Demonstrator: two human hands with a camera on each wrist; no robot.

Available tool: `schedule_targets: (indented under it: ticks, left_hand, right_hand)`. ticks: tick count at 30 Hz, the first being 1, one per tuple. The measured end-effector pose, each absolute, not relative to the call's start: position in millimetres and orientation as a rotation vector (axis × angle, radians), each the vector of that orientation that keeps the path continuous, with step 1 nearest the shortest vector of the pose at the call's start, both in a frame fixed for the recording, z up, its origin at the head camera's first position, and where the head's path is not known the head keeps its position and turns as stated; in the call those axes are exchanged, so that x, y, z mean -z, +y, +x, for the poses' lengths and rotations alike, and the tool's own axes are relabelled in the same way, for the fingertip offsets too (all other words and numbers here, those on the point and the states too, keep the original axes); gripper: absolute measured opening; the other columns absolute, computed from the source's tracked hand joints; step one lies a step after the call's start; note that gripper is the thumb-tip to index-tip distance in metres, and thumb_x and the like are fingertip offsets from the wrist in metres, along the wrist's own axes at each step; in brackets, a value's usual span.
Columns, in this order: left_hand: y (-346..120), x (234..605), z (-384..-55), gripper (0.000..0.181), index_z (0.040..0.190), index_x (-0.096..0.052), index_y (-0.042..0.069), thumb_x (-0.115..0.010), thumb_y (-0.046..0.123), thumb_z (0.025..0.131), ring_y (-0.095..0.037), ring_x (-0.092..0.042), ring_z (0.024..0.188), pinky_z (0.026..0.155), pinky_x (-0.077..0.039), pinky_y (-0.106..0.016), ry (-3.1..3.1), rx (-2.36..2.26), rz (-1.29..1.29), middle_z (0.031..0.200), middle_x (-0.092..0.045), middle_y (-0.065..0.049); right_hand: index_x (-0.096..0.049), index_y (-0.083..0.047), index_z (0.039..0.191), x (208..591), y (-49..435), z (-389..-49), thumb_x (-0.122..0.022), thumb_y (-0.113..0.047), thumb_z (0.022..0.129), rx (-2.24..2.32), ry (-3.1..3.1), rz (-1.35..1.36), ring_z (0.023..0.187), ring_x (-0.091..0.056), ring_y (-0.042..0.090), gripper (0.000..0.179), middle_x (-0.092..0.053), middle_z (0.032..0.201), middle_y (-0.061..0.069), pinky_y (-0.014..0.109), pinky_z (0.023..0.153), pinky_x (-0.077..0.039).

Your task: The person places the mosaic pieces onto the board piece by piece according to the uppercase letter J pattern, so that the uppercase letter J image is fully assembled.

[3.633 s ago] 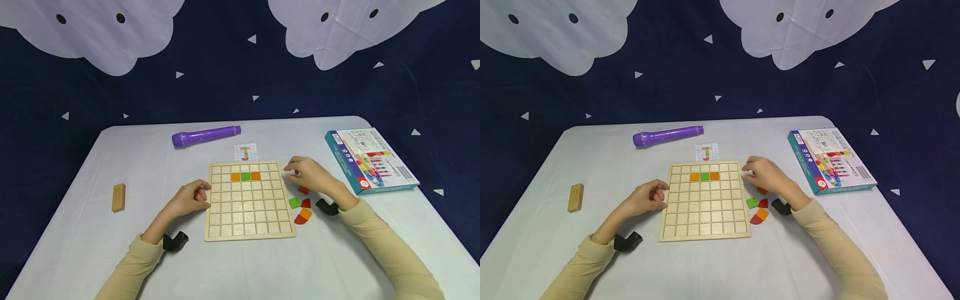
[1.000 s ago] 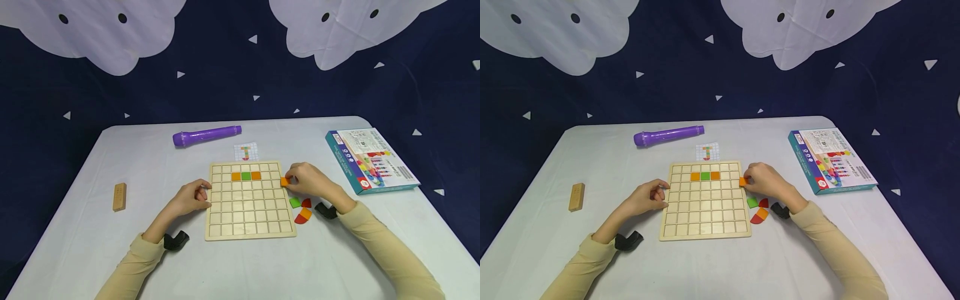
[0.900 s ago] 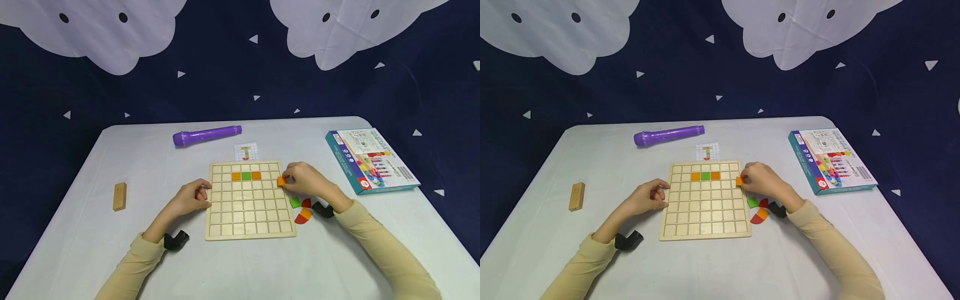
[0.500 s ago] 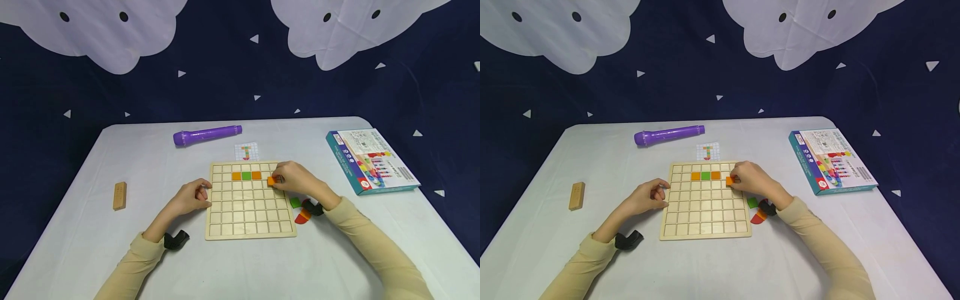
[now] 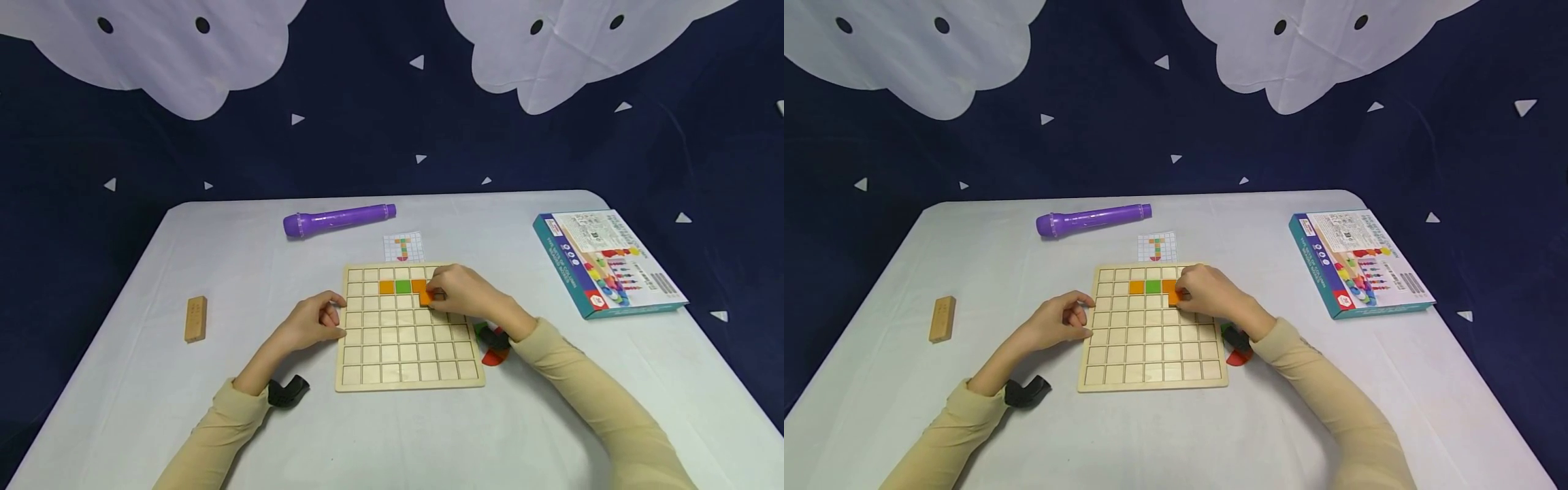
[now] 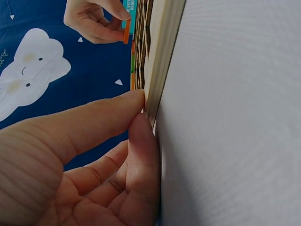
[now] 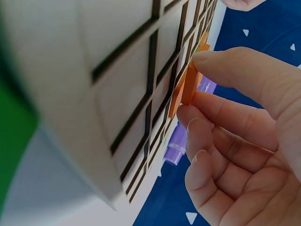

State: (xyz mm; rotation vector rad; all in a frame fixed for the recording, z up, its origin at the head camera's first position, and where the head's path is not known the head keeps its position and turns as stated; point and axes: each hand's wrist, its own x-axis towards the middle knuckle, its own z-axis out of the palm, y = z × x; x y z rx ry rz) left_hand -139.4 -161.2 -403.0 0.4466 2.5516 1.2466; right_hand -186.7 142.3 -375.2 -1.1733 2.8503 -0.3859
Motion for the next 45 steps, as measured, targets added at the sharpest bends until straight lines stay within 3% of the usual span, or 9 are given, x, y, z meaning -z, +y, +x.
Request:
schedule_targets:
  ticks: [22, 32, 45]
  left_hand:
    - [-161, 402, -140, 0.045, 0.114, -0.055, -0.004, -0.075, 0.002, 0.073, -0.012, -0.053, 0.065, 0.057, -0.043, -0.019, 2.555, -1.249, 0.427, 0.081, -0.058, -0.011]
    - [-160, 404, -140, 0.045, 0.113, -0.056, -0.002, -0.075, 0.003, 0.073, -0.010, -0.052, 0.063, 0.055, -0.043, -0.020, 2.564, -1.247, 0.438, 0.079, -0.058, -0.009]
    - [-162, 405, -141, 0.046, 0.113, -0.056, -0.003, -0.075, 0.003, 0.073, -0.012, -0.052, 0.064, 0.056, -0.043, -0.019, 2.564, -1.239, 0.446, 0.080, -0.059, -0.010]
  right_hand:
    - [-0.073, -0.008, 0.086, 376, 118, -188, -0.072, -0.018, 0.080, 0.350, 2.803, -1.216, 0.067, -0.050, 0.007, 0.012, -0.066, 0.079, 0.001, 0.022, 0.065, -0.044]
    - [-0.074, -0.008, 0.090, 377, 111, -188, -0.073, -0.022, 0.081, 0.344, 2.807, -1.205, 0.076, -0.060, 0.010, 0.016, -0.069, 0.084, 0.002, 0.026, 0.073, -0.052]
    - [-0.074, -0.010, 0.089, 378, 106, -187, -0.074, -0.023, 0.080, 0.286, 2.837, -1.229, 0.072, -0.061, 0.009, 0.016, -0.069, 0.082, 0.000, 0.026, 0.071, -0.052]
